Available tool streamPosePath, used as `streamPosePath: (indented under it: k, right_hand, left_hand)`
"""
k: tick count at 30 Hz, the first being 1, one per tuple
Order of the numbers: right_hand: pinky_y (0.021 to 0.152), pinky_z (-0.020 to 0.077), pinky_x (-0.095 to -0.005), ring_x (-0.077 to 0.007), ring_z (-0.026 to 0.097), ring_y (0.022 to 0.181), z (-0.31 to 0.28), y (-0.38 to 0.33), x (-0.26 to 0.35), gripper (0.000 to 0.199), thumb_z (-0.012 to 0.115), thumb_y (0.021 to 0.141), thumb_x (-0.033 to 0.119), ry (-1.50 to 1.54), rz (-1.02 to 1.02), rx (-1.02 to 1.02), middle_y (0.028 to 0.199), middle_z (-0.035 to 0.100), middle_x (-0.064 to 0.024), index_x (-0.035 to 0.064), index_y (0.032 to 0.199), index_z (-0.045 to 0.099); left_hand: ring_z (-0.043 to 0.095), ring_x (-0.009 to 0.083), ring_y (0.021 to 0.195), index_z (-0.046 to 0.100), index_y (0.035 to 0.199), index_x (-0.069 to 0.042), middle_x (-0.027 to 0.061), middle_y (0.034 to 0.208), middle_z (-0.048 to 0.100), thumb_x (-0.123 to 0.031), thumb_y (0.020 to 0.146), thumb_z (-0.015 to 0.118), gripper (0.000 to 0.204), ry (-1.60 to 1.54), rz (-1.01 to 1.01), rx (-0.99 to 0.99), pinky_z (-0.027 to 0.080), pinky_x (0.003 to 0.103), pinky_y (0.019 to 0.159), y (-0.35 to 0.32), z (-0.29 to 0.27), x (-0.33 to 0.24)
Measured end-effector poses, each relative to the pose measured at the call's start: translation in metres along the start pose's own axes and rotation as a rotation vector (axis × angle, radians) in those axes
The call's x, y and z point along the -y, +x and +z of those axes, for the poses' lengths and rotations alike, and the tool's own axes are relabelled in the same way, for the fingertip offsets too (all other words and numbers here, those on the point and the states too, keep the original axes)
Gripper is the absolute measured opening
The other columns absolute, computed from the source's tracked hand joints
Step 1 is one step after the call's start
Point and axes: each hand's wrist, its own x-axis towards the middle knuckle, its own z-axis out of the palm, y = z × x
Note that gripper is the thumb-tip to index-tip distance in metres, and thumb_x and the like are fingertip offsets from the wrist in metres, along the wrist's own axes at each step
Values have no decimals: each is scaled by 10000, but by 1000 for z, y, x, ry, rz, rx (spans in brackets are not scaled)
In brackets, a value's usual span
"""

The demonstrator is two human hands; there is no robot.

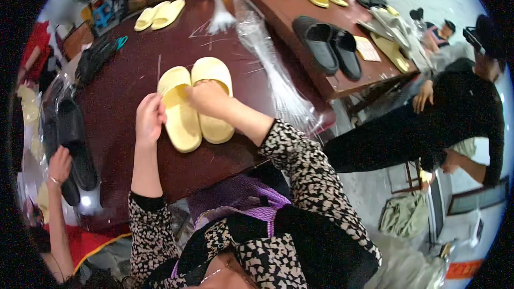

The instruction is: The person pairs slippers by threading plastic ties through them and fastening them by hand.

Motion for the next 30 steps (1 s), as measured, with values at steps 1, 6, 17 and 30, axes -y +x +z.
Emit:
streamPosePath:
  k: [1, 6, 17, 30]
  right_hand:
    - [722, 502, -428, -341, 646, 789, 0, 0, 1, 125, 558, 802, 121, -27, -12, -22, 804, 660, -175, 39, 844, 643]
    - [681, 490, -426, -306, 645, 748, -12, 0, -12, 80, 566, 770, 109, -194, 23, -91, 724, 633, -167, 33, 765, 590]
    - [574, 475, -369, -212, 602, 627, -125, -45, -130, 150, 539, 823, 166, -105, 385, -277, 716, 617, -117, 61, 870, 635]
    - [787, 492, -413, -337, 645, 861, -253, -59, -303, 228, 542, 860, 233, -511, 494, -385, 918, 672, -177, 142, 998, 699]
  left_hand:
    - [420, 72, 430, 533, 848, -34, 1, 596, 475, -136, 908, 544, 119, -4, 0, -2, 339, 208, 389, -1, 0, -1]
    - [386, 79, 451, 543, 941, -36, 1, 585, 456, -150, 950, 500, 121, -175, 5, 102, 342, 238, 422, 1, -6, -2]
    - [381, 79, 413, 549, 892, -59, 10, 563, 473, -133, 934, 517, 90, -187, -70, 128, 340, 236, 406, 0, -2, 2]
    - [426, 78, 417, 555, 869, -63, 18, 583, 509, -124, 920, 546, 79, -151, -117, 187, 353, 231, 385, -4, -2, 5]
